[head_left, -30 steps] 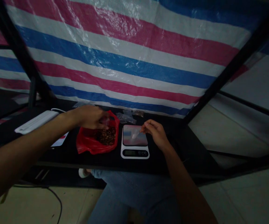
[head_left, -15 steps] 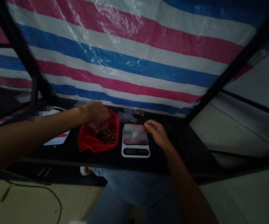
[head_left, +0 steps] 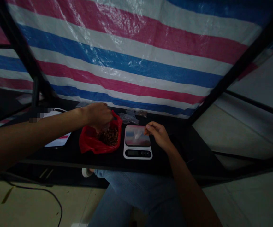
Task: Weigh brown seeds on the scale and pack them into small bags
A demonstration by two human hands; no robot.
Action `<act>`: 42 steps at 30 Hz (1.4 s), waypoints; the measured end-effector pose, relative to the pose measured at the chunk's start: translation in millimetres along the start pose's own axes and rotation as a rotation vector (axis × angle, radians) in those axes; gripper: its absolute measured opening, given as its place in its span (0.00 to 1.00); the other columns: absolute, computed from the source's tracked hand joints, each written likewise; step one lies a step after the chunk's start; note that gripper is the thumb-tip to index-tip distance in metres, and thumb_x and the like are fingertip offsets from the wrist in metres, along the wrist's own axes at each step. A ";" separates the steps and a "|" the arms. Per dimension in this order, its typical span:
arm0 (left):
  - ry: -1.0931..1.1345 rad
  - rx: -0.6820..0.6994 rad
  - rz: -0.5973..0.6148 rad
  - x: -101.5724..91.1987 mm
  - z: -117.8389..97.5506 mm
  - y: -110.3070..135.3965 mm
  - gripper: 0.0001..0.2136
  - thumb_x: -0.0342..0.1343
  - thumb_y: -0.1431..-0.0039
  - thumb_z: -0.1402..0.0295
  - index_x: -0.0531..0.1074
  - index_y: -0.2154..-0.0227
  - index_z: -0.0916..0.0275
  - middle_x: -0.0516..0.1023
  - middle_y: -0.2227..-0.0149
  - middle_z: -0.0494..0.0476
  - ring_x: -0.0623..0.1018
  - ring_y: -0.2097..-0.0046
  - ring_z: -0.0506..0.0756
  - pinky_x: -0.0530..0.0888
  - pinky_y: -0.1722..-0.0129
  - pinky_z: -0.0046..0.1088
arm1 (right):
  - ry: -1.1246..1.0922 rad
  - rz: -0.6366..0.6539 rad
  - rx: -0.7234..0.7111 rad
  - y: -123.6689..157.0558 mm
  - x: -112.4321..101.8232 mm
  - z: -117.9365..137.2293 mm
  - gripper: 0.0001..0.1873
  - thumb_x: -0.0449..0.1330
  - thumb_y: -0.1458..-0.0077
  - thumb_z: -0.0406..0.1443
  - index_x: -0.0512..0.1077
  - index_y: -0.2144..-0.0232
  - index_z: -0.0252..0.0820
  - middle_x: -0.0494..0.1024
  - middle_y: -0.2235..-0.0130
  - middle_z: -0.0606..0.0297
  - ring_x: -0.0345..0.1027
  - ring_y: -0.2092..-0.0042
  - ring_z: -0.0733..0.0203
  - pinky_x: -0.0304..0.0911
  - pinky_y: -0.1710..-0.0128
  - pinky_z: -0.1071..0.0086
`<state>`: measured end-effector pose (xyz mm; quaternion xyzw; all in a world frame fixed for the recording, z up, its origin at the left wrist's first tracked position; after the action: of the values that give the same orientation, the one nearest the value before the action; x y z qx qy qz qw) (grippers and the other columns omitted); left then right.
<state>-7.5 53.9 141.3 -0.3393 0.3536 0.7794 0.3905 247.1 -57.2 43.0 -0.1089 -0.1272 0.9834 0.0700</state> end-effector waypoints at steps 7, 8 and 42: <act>0.125 0.006 -0.068 -5.1 6.3 5.2 0.17 0.73 0.52 0.60 0.82 0.59 0.59 0.86 0.62 0.58 0.80 0.60 0.58 0.66 0.57 0.30 | 0.012 -0.005 -0.011 -0.3 -0.1 -2.1 0.18 0.64 0.44 0.50 0.74 0.74 0.43 0.77 0.73 0.66 0.70 0.69 0.61 0.66 0.65 0.66; 0.195 0.016 -0.091 -5.5 9.2 4.8 0.17 0.71 0.50 0.59 0.82 0.58 0.58 0.86 0.62 0.57 0.80 0.61 0.57 0.66 0.58 0.30 | 0.017 -0.010 -0.013 -0.8 -1.0 -2.3 0.18 0.64 0.44 0.50 0.74 0.74 0.43 0.77 0.73 0.66 0.70 0.69 0.61 0.66 0.65 0.66; 1.000 0.034 -0.296 1.2 38.0 -42.6 0.24 0.59 0.40 0.51 0.77 0.47 0.63 0.82 0.48 0.61 0.80 0.50 0.59 0.72 0.51 0.30 | 0.151 -0.239 0.000 -14.1 -18.2 -44.1 0.12 0.61 0.48 0.45 0.75 0.68 0.43 0.79 0.68 0.62 0.73 0.63 0.57 0.67 0.59 0.63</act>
<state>18.5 104.4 147.9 -0.7100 0.4578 0.4527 0.2853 276.4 -36.3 8.7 -0.1667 -0.1338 0.9571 0.1958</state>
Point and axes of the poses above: each hand's wrist, its own y-axis away from the middle knuckle, its own x-axis out of the palm, z = x × y, the point moved 1 cm from there along -y, towards the middle knuckle
